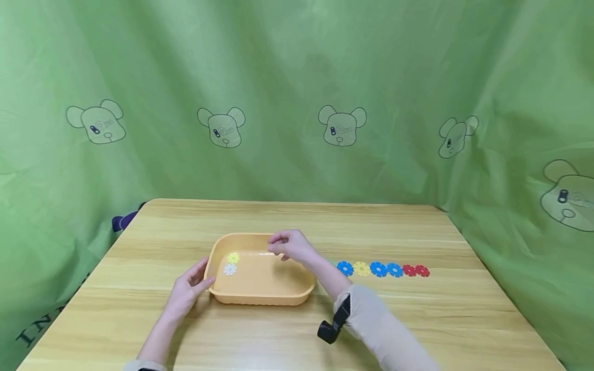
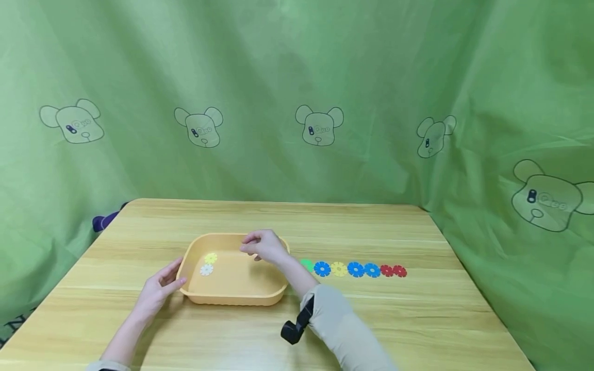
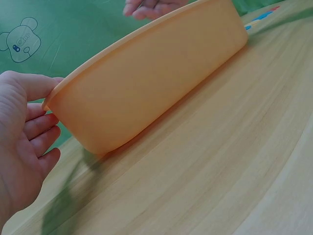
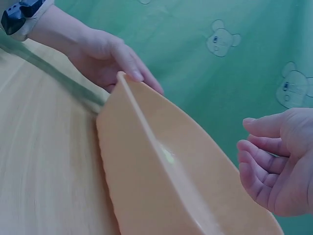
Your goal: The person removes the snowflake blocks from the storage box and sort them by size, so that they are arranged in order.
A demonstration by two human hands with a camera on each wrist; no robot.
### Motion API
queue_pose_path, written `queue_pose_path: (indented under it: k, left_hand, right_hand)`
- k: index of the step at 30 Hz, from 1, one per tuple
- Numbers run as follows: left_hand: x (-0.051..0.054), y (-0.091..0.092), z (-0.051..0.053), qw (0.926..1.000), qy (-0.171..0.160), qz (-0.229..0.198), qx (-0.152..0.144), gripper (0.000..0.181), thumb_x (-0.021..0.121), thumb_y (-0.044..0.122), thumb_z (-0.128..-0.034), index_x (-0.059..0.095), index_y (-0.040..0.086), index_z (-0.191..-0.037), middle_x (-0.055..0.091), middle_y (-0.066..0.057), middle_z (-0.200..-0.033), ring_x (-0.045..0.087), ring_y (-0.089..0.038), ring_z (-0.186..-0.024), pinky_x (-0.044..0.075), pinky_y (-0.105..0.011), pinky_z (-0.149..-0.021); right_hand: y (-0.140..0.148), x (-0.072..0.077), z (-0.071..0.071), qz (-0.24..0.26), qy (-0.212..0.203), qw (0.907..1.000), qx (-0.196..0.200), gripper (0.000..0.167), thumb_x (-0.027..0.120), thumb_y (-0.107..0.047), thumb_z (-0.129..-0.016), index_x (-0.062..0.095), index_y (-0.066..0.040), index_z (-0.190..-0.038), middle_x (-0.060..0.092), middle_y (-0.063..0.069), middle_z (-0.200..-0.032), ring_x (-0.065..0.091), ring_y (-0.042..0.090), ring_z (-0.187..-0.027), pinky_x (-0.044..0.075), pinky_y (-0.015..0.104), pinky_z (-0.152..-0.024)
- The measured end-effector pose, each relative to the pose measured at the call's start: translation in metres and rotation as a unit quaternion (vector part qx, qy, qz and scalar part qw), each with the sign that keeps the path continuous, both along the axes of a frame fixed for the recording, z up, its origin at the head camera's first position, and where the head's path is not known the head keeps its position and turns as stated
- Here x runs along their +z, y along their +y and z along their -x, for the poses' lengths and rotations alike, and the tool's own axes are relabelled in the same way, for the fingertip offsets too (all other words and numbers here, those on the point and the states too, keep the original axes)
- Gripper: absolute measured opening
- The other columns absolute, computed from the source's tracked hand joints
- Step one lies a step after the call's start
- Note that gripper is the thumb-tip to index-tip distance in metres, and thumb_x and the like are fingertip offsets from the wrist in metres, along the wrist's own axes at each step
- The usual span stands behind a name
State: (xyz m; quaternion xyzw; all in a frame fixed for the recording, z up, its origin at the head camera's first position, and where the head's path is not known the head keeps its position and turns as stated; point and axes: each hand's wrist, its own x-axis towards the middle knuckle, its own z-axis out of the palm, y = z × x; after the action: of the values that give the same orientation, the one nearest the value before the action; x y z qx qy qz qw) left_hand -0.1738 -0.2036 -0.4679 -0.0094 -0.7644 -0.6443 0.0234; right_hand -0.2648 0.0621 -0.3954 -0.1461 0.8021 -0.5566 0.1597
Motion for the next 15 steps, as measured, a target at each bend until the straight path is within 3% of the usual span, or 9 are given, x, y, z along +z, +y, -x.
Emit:
queue_pose_path:
  k: [9, 15]
  left_hand:
    - [-0.001, 0.000, 0.001, 1.0000, -0.002, -0.003, 0.002, 0.060, 0.062, 0.006, -0.0872, 0.035, -0.005, -0.139, 0.036, -0.022, -0.141, 0.036, -0.034, -0.129, 0.036, -0.012, -0.092]
    - [-0.001, 0.000, 0.000, 1.0000, -0.004, -0.002, -0.003, 0.060, 0.061, 0.007, -0.0878, 0.034, -0.004, -0.140, 0.035, -0.022, -0.142, 0.035, -0.034, -0.130, 0.035, -0.018, -0.096]
  right_hand:
    - [-0.040, -0.011, 0.005, -0.007, 0.010, 0.9996, 0.024, 0.027, 0.068, -0.008, -0.082, 0.062, 0.007, -0.105, 0.066, 0.005, -0.083, 0.058, 0.011, -0.070, 0.055, 0.032, -0.062]
    - [-0.067, -0.023, 0.005, -0.013, 0.017, 0.9996, 0.020, 0.026, 0.070, -0.004, -0.080, 0.063, 0.008, -0.102, 0.061, 0.002, -0.076, 0.053, 0.009, -0.064, 0.055, 0.040, -0.064]
